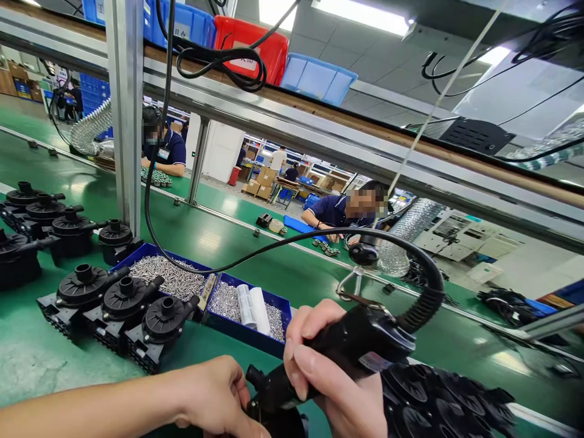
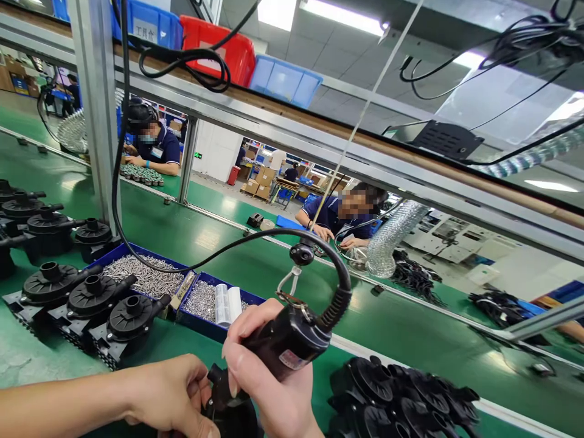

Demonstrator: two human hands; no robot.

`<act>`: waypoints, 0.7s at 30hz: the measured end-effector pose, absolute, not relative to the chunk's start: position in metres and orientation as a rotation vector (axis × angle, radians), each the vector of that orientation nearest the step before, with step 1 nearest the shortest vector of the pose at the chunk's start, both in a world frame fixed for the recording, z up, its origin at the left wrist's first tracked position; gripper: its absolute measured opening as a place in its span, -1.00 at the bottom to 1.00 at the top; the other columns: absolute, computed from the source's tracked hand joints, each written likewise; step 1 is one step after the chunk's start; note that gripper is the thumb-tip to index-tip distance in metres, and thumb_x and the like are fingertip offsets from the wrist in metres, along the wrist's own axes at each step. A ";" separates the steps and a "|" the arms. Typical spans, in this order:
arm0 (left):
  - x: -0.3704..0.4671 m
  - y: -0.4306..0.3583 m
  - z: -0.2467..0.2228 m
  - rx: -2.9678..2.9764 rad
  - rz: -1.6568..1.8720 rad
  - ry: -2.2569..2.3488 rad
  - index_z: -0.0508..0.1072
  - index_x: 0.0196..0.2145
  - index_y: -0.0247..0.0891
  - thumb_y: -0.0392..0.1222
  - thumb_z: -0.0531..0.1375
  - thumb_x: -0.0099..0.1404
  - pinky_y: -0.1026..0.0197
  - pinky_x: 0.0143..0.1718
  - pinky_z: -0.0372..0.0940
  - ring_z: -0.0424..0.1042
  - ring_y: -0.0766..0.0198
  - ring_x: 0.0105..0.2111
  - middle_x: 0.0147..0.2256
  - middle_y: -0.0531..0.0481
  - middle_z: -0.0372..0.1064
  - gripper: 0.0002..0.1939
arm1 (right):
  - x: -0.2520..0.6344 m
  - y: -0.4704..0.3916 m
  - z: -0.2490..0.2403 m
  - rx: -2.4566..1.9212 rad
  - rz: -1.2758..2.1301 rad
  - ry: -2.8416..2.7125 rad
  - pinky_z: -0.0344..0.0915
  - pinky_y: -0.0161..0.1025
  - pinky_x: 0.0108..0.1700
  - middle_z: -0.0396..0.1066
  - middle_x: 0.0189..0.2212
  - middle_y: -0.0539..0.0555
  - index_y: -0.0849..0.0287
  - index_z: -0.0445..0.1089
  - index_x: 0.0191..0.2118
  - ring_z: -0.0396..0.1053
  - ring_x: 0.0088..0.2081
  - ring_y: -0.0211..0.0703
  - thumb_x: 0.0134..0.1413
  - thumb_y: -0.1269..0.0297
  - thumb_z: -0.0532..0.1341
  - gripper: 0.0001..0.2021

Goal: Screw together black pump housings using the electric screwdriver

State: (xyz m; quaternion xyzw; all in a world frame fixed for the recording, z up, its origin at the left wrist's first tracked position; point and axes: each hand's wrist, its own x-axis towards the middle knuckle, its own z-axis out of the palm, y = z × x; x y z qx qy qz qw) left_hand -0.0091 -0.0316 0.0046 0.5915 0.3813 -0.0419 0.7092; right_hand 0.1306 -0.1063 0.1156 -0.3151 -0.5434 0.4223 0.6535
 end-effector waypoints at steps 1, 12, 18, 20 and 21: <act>-0.009 -0.032 0.003 1.319 -0.098 0.854 0.37 -0.39 -0.19 0.02 0.68 -0.57 0.32 -0.72 0.16 0.24 0.38 -0.69 -0.60 0.18 0.36 -0.20 | 0.130 -0.106 0.116 -0.718 0.961 -1.225 0.16 -0.39 -0.52 0.45 -0.41 -0.07 0.06 0.46 -0.22 0.30 -0.60 -0.40 0.21 0.21 0.48 -0.81; -0.013 -0.035 0.013 1.328 -0.111 0.850 0.37 -0.39 -0.18 0.10 0.68 -0.54 0.34 -0.73 0.13 0.25 0.36 -0.70 -0.61 0.17 0.35 -0.19 | 0.132 -0.098 0.103 -0.548 0.977 -1.414 0.12 -0.40 -0.61 0.43 -0.42 -0.04 0.04 0.48 -0.16 0.17 -0.64 -0.41 0.22 0.28 0.42 -0.87; -0.013 -0.039 0.011 1.254 -0.019 0.815 0.35 -0.41 -0.18 0.09 0.66 -0.58 0.34 -0.74 0.16 0.33 0.33 -0.68 -0.61 0.21 0.32 -0.19 | 0.136 -0.098 0.101 -0.489 1.028 -1.446 0.13 -0.41 -0.62 0.44 -0.36 -0.04 0.02 0.47 -0.12 0.15 -0.63 -0.42 0.25 0.33 0.39 -0.86; -0.014 -0.041 0.009 1.257 -0.013 0.792 0.33 -0.41 -0.17 0.11 0.64 -0.48 0.33 -0.73 0.15 0.33 0.32 -0.67 -0.61 0.20 0.32 -0.24 | 0.133 -0.098 0.100 -0.550 0.971 -1.425 0.14 -0.40 -0.61 0.43 -0.35 -0.04 0.03 0.46 -0.12 0.19 -0.61 -0.42 0.28 0.34 0.38 -0.87; -0.015 -0.041 0.008 1.266 -0.004 0.780 0.33 -0.41 -0.16 0.12 0.64 -0.42 0.33 -0.71 0.14 0.33 0.32 -0.67 -0.61 0.20 0.32 -0.27 | 0.131 -0.099 0.100 -0.587 0.939 -1.412 0.14 -0.40 -0.60 0.43 -0.35 -0.04 0.04 0.47 -0.13 0.22 -0.60 -0.41 0.30 0.34 0.38 -0.89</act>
